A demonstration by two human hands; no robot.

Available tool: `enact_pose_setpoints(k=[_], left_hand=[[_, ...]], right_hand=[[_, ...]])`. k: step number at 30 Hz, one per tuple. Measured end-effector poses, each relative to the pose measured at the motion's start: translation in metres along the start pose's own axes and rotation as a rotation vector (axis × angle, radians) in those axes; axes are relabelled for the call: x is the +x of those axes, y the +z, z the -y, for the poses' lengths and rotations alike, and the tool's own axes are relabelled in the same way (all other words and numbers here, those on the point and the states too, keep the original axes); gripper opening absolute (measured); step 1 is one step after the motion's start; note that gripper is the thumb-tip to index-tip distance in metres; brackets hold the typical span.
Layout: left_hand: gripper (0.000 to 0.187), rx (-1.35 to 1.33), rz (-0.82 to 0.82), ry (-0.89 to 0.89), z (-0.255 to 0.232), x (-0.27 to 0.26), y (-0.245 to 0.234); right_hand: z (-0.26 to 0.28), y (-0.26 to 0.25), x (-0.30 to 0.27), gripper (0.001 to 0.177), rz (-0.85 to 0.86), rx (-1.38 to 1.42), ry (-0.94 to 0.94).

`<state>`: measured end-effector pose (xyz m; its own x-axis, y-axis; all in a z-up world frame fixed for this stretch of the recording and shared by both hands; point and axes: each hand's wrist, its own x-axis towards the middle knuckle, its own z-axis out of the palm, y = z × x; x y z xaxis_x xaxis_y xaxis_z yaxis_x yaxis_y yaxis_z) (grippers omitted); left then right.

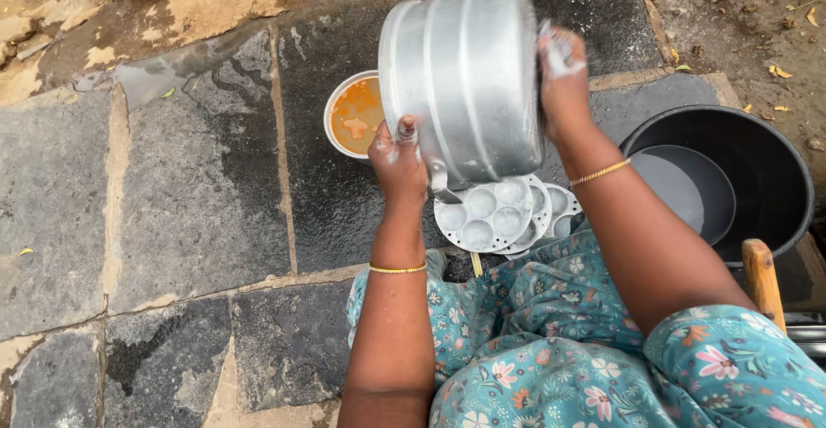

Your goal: The person washes metal idli plates, a large pot, and small bowls by hand using a scouring pad and soapy water, then rinses them with water from a bucket while sitting on a stone floor.

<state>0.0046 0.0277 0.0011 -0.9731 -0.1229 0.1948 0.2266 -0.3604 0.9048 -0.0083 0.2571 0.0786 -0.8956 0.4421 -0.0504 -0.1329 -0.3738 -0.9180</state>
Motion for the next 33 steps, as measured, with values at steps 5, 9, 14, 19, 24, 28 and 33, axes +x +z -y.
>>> enact_pose_setpoints(k=[5,9,14,19,24,28,33], left_hand=[[0.055,0.049,-0.182,-0.095,-0.03,0.012,0.006],[0.042,0.617,-0.021,-0.068,-0.052,-0.006,0.027],[0.037,0.902,0.132,0.334,-0.06,-0.024,0.042],[0.028,0.956,0.169,0.349,-0.068,-0.023,0.031],[0.033,0.96,0.32,0.334,-0.084,-0.034,0.037],[0.033,0.965,0.242,0.26,-0.081,-0.031,0.043],[0.034,0.881,0.275,0.223,-0.089,-0.02,0.016]], right_hand=[[-0.017,0.028,-0.09,0.023,0.12,-0.34,-0.334],[0.012,0.044,-0.091,0.023,0.397,-1.122,-1.275],[0.036,0.03,-0.032,0.031,0.182,-0.951,-0.558],[-0.002,0.028,-0.087,0.034,0.268,-1.228,-1.015],[0.012,0.004,0.003,0.029,0.417,-0.792,-0.579],[-0.006,0.006,-0.044,0.04,0.229,-1.214,-0.531],[0.017,-0.008,-0.02,0.045,0.445,-0.981,-0.605]])
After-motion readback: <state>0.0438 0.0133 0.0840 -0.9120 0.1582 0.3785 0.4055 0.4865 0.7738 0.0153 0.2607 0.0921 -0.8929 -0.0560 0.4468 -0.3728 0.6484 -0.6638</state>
